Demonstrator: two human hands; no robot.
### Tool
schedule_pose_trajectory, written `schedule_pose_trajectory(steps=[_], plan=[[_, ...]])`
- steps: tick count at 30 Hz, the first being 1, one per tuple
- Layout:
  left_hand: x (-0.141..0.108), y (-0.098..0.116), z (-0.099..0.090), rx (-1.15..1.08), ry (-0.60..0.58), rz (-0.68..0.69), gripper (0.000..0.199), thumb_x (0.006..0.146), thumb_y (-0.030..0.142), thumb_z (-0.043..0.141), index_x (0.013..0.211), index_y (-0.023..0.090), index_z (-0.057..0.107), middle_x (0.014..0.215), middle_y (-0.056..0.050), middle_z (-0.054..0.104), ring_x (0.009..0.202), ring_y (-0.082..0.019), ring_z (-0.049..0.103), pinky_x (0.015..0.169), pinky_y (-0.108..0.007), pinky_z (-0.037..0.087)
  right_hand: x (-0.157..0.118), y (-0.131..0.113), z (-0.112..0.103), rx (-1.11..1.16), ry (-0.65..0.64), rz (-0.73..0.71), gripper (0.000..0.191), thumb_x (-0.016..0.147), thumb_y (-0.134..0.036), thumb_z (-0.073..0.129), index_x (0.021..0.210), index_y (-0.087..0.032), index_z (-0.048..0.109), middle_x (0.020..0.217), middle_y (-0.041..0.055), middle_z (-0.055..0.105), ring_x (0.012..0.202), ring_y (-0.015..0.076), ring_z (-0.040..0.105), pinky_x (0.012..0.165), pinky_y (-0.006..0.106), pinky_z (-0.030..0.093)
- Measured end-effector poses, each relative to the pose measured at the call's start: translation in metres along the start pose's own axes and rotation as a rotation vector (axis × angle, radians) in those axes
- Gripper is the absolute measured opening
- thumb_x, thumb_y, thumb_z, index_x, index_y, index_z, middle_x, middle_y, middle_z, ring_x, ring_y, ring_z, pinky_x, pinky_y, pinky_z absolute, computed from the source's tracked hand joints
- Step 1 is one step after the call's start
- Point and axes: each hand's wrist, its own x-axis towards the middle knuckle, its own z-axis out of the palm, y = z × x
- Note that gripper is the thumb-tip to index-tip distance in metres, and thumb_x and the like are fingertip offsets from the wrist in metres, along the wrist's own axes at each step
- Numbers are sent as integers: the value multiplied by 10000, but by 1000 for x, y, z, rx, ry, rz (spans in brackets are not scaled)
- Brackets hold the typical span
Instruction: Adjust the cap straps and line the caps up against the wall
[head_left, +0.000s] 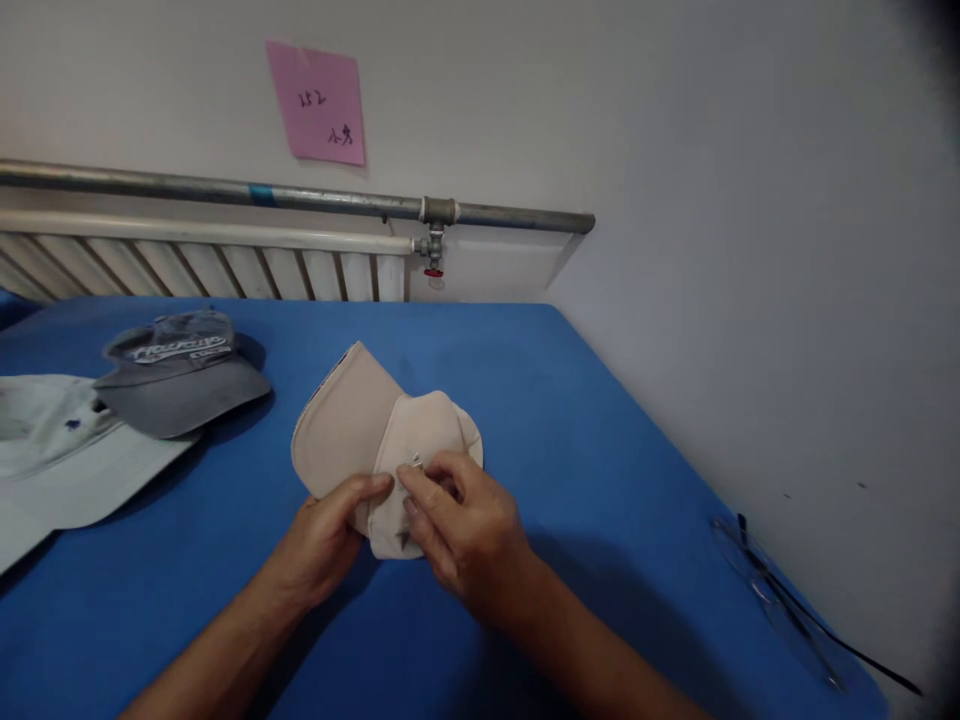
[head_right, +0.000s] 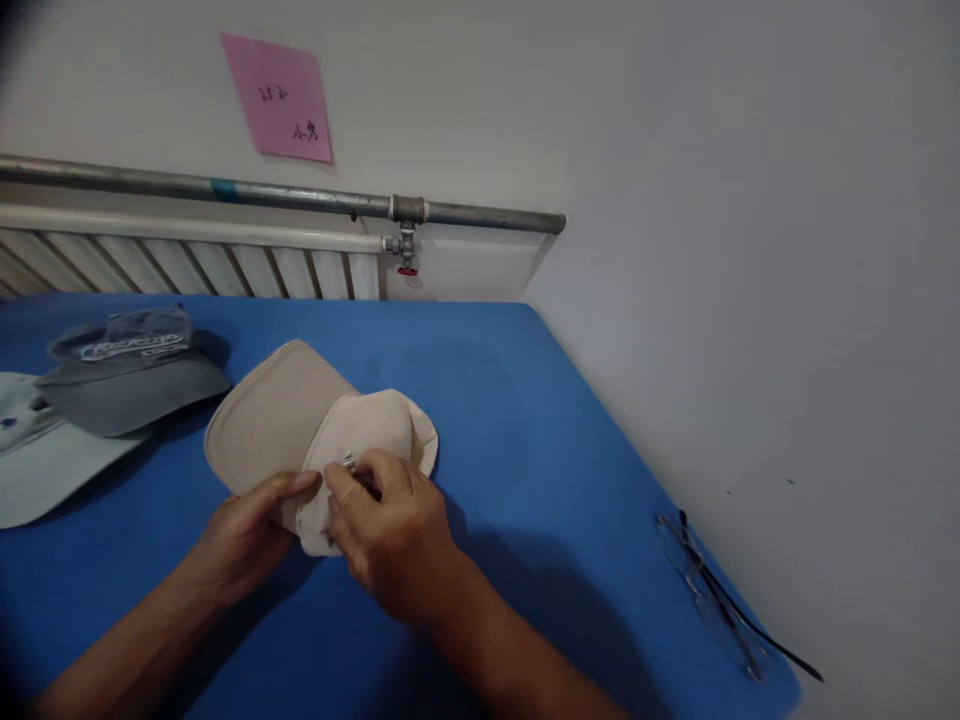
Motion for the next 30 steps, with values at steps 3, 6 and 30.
schedule_pose_trajectory(steps=[3, 6, 30], plan=[[2, 2, 0, -10, -5, -26, 322, 507, 271, 892, 778, 135, 782, 875, -97, 775, 931, -312, 697, 714, -297, 584, -1, -1, 0, -20, -2, -24, 307, 921, -192, 523, 1183, -143, 676, 1032, 137, 634, 806, 176, 631, 735, 303, 573], [3, 3, 0, -5, 0, -37, 345, 502, 283, 885, 788, 119, 783, 893, -116, 773, 962, -334, 685, 753, -325, 581, -1, -1, 0, -21, -19, -44, 279, 913, -193, 532, 1141, -162, 691, 1080, 141, 624, 806, 174, 629, 749, 310, 576], [3, 3, 2, 136, -99, 132, 561, 591, 220, 890, 1127, 182, 729, 895, -78, 782, 980, -270, 699, 901, -342, 534, 6, 14, 3, 469, 90, 382, 97, 821, -151, 596, 748, -204, 630, 744, -1, 586, 643, 112, 543, 591, 229, 460]])
